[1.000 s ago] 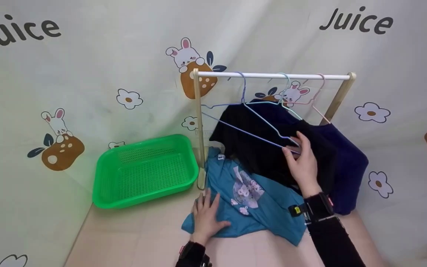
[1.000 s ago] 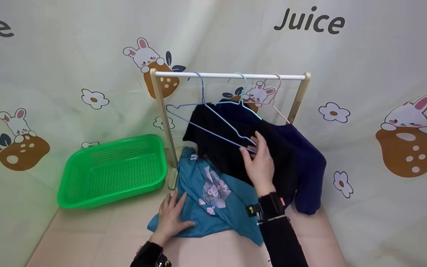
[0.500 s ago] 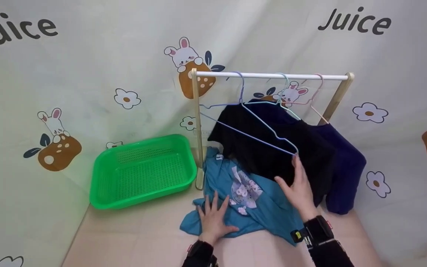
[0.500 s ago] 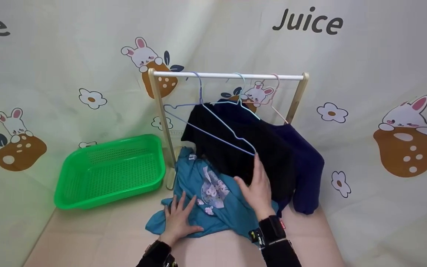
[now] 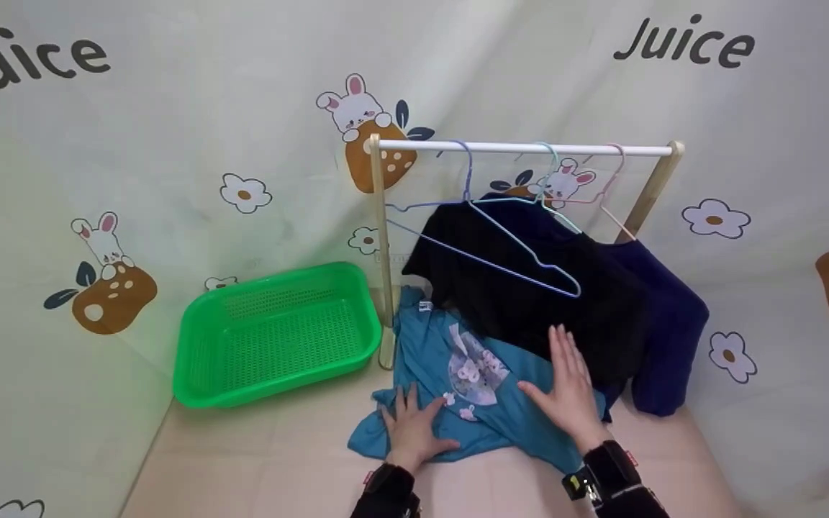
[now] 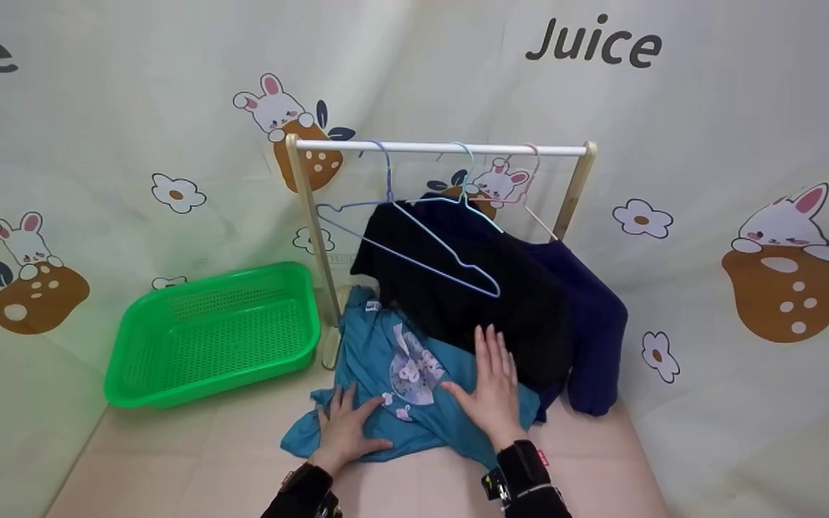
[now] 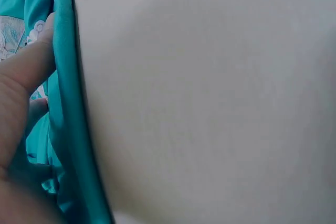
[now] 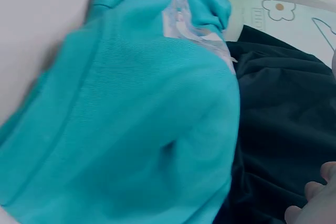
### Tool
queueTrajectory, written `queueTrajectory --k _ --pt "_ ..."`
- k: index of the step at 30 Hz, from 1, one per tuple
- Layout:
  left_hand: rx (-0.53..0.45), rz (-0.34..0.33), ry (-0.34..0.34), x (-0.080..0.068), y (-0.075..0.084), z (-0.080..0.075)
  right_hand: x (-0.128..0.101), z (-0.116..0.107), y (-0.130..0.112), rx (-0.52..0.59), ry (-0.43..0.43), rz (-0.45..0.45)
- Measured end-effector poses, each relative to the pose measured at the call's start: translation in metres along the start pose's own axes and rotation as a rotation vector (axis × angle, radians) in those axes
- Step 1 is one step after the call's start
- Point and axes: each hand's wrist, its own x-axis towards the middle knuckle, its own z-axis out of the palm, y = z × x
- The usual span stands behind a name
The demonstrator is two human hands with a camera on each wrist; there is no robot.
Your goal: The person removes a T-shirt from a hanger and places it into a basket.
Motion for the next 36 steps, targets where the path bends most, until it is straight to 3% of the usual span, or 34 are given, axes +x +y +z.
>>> queueTrajectory --k 10,17,20,24,27,32,36 --pt "0.118 -0.022 0.146 -0.008 0.011 0.003 -0.013 0.004 0.003 -0.001 -0.078 0.044" --pt "0.168 0.006 0.286 -0.004 0.002 0.000 -0.022 0.005 0.006 -0.001 -0.104 0.060" --pt "0.046 -0.007 0.342 0.000 -0.006 -0.009 -0.024 0.005 0.007 0.010 -0.103 0.064" --pt "-0.234 -0.047 0.406 0.005 -0.015 -0.028 -0.025 0.003 0.010 0.025 -0.076 0.052" --pt "-0.428 -0.078 0.492 0.011 -0.017 -0.048 -0.024 0.002 0.012 0.022 -0.043 0.026" --pt "-0.684 -0.084 0.606 0.022 -0.011 -0.099 -0.023 0.002 0.015 0.024 -0.020 0.004" --pt "-0.798 -0.061 0.666 0.026 0.001 -0.147 -0.024 0.000 0.017 0.038 -0.029 0.020"
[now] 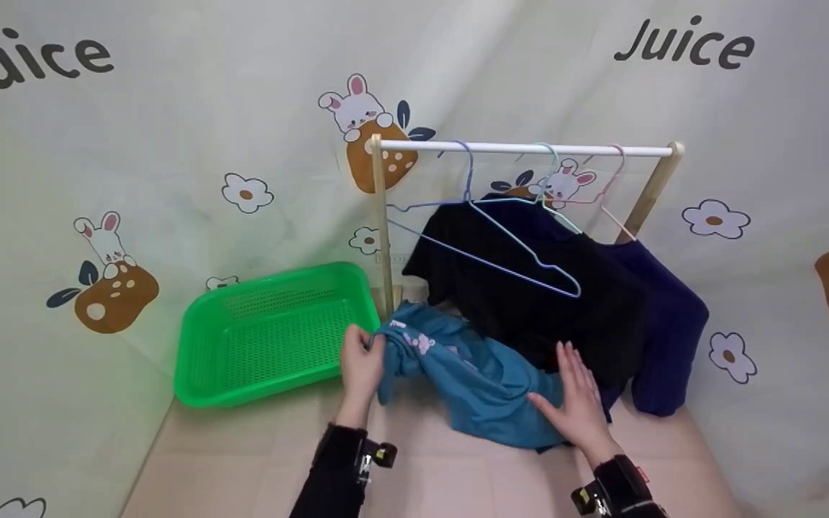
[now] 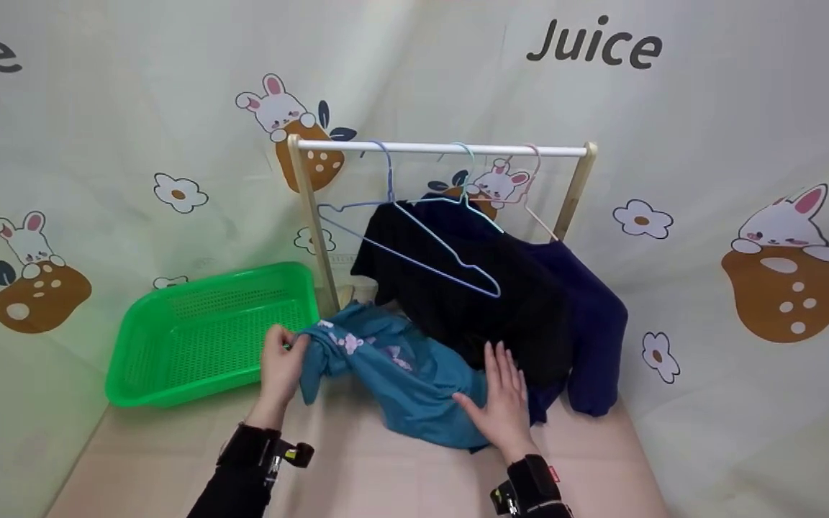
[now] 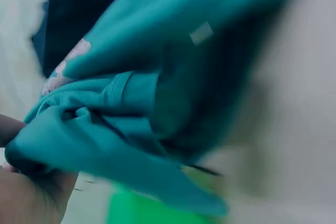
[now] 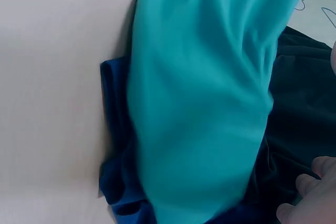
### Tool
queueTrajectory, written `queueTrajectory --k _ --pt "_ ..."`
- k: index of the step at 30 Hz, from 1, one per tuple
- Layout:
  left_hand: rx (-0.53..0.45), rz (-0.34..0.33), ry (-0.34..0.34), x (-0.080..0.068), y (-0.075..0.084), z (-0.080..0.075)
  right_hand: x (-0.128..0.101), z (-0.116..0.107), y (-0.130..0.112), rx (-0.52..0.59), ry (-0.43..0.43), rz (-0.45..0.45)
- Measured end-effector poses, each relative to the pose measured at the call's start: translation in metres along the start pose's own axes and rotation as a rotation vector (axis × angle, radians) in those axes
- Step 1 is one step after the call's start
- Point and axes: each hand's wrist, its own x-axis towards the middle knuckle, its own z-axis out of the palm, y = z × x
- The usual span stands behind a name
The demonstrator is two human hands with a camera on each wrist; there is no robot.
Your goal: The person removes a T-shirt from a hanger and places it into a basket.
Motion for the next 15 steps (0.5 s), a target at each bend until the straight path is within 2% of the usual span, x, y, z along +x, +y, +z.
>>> queueTrajectory --k 7,15 --pt "-0.242 0.070 0.082 0.041 0.071 -0.025 -0.001 -0.003 0.003 0.008 0.009 0.002" --pt "-0.472 0.177 0.163 0.079 0.146 -0.052 -0.002 -0.002 0.004 -0.006 0.020 0.003"
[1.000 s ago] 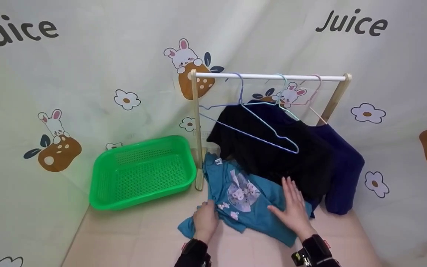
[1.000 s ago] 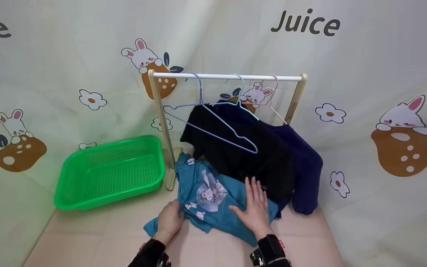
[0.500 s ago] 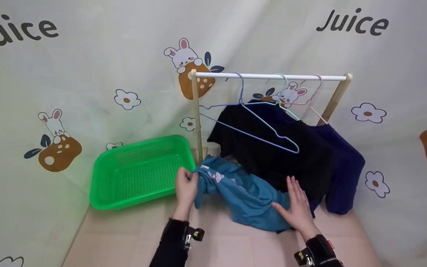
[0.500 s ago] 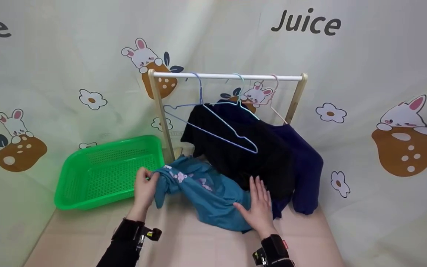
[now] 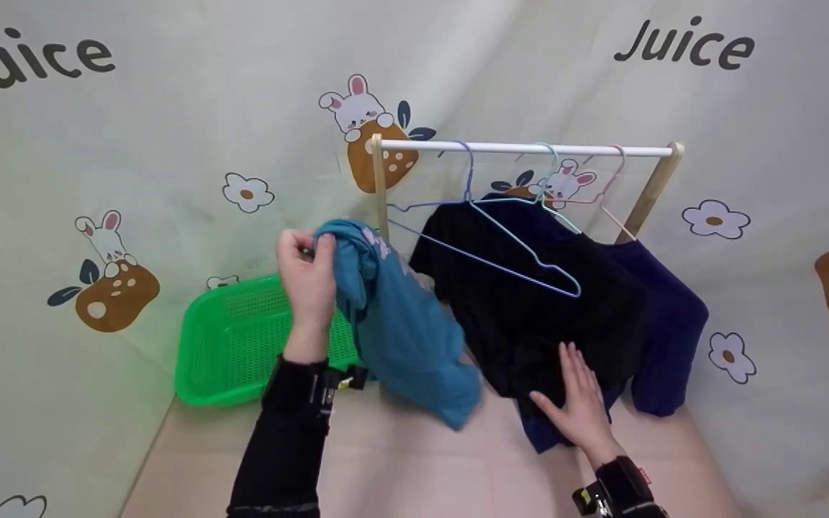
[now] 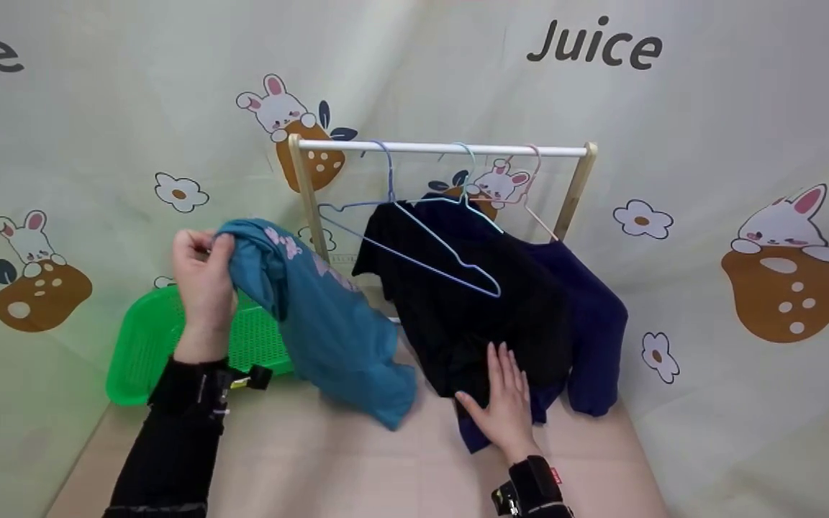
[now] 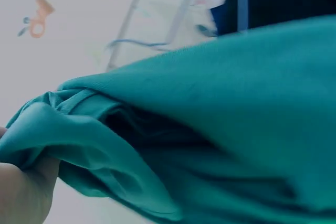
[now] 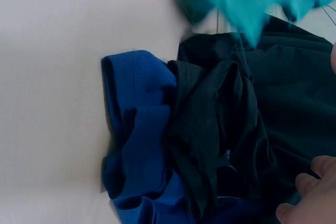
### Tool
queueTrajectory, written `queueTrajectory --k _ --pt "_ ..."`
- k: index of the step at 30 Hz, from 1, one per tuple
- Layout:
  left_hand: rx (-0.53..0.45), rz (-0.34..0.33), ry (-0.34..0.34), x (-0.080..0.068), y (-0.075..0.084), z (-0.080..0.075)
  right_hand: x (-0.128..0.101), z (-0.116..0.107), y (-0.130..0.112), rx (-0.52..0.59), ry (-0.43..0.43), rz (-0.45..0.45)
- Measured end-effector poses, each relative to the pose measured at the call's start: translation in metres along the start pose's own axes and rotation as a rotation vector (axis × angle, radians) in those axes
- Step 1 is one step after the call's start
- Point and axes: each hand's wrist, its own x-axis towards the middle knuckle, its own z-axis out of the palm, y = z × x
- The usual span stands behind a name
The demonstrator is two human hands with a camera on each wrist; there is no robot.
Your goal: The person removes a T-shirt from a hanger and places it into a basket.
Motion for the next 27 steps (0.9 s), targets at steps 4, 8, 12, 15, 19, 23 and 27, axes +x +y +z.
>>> queueTrajectory --k 4,8,12,15,19,23,27 --pt "-0.108 0.061 0.049 0.025 0.029 -0.001 -0.001 0.002 0.000 0.002 0.001 0.000" --pt "-0.148 0.142 0.105 0.047 0.054 -0.008 -0.002 0.003 0.000 0.009 -0.002 0.001" --pt "-0.151 0.206 0.170 0.067 0.075 -0.017 -0.002 0.004 -0.001 0.016 -0.006 0.003" --pt "-0.161 0.226 0.199 0.080 0.082 -0.025 -0.002 0.004 -0.001 0.018 -0.010 0.006" --pt "-0.138 0.205 0.206 0.090 0.075 -0.038 -0.003 0.004 0.000 0.014 -0.009 0.010" --pt "0.008 0.121 0.169 0.092 0.051 -0.052 -0.004 0.004 0.001 0.004 -0.011 0.011" --pt "0.359 -0.050 0.061 0.088 0.016 -0.067 -0.004 0.003 0.002 0.002 -0.011 0.014"
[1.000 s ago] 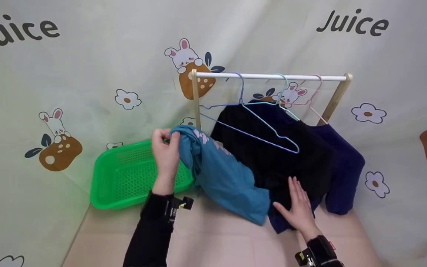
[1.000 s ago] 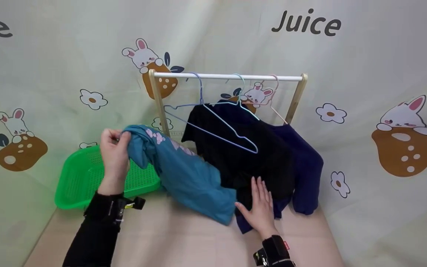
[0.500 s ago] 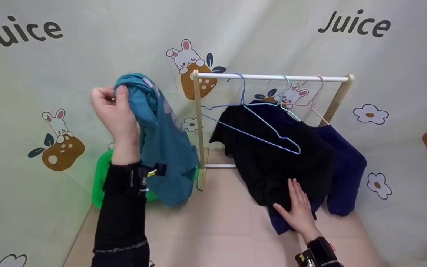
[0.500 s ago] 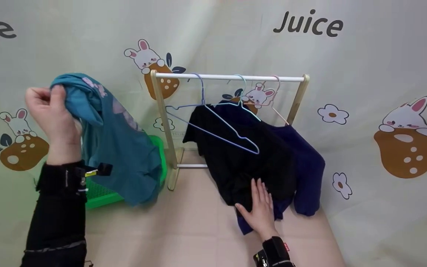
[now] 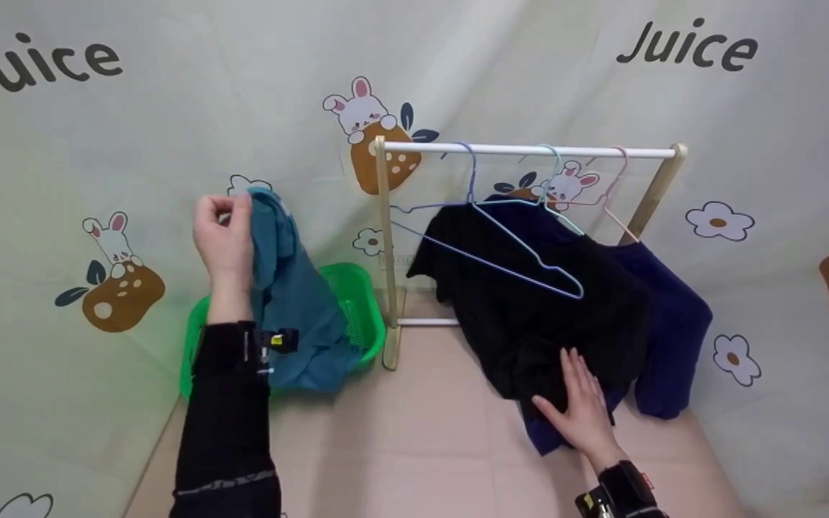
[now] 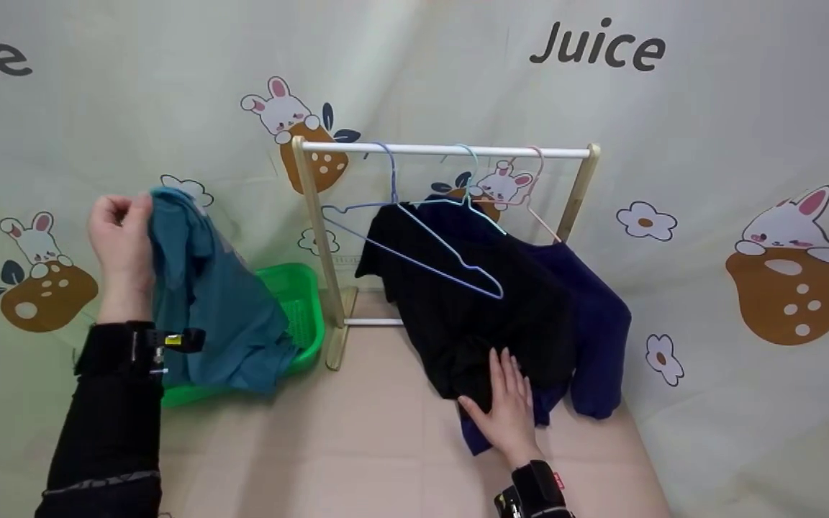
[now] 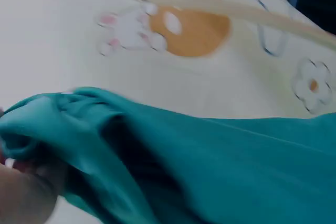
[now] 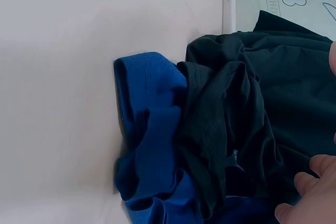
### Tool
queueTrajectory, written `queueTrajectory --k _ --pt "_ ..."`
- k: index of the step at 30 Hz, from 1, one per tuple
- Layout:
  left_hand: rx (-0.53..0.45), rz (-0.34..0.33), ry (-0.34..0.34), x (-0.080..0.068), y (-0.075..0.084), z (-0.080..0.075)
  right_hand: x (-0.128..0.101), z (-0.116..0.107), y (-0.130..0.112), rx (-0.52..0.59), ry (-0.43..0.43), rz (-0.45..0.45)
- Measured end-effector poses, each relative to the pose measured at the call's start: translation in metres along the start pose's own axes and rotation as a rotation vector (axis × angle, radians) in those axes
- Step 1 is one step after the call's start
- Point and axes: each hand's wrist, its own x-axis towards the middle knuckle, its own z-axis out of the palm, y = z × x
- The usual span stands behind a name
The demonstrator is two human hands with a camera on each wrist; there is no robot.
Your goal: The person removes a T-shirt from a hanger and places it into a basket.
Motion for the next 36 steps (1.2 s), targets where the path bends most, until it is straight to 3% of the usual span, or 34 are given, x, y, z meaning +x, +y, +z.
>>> queueTrajectory --k 2,5,7,9,10,16,17,24,36 --pt "0.225 -0.093 -0.130 -0.003 -0.020 -0.002 0.000 -0.002 0.001 0.000 0.002 0.004" --pt "0.502 -0.194 -0.378 -0.010 -0.052 -0.006 0.002 -0.006 0.001 -0.006 0.005 0.000" --pt "0.584 -0.230 -0.527 -0.017 -0.071 -0.010 0.005 -0.008 0.002 -0.011 0.009 -0.010" --pt "0.613 -0.270 -0.619 -0.025 -0.088 -0.012 0.008 -0.011 0.002 -0.015 0.015 -0.025" --pt "0.615 -0.256 -0.631 -0.026 -0.107 -0.014 0.009 -0.012 0.002 -0.013 0.017 -0.031" --pt "0.648 -0.273 -0.689 -0.047 -0.140 -0.015 0.017 -0.020 0.000 -0.013 0.024 -0.065" --pt "0.661 -0.294 -0.708 -0.053 -0.133 -0.014 0.018 -0.022 0.000 -0.017 0.029 -0.073" --pt "0.708 -0.253 -0.726 -0.071 -0.152 -0.019 0.031 -0.034 -0.006 -0.024 0.066 -0.122" --pt "0.895 -0.068 -0.635 -0.101 -0.181 -0.018 0.064 -0.079 -0.015 -0.052 0.139 -0.161"
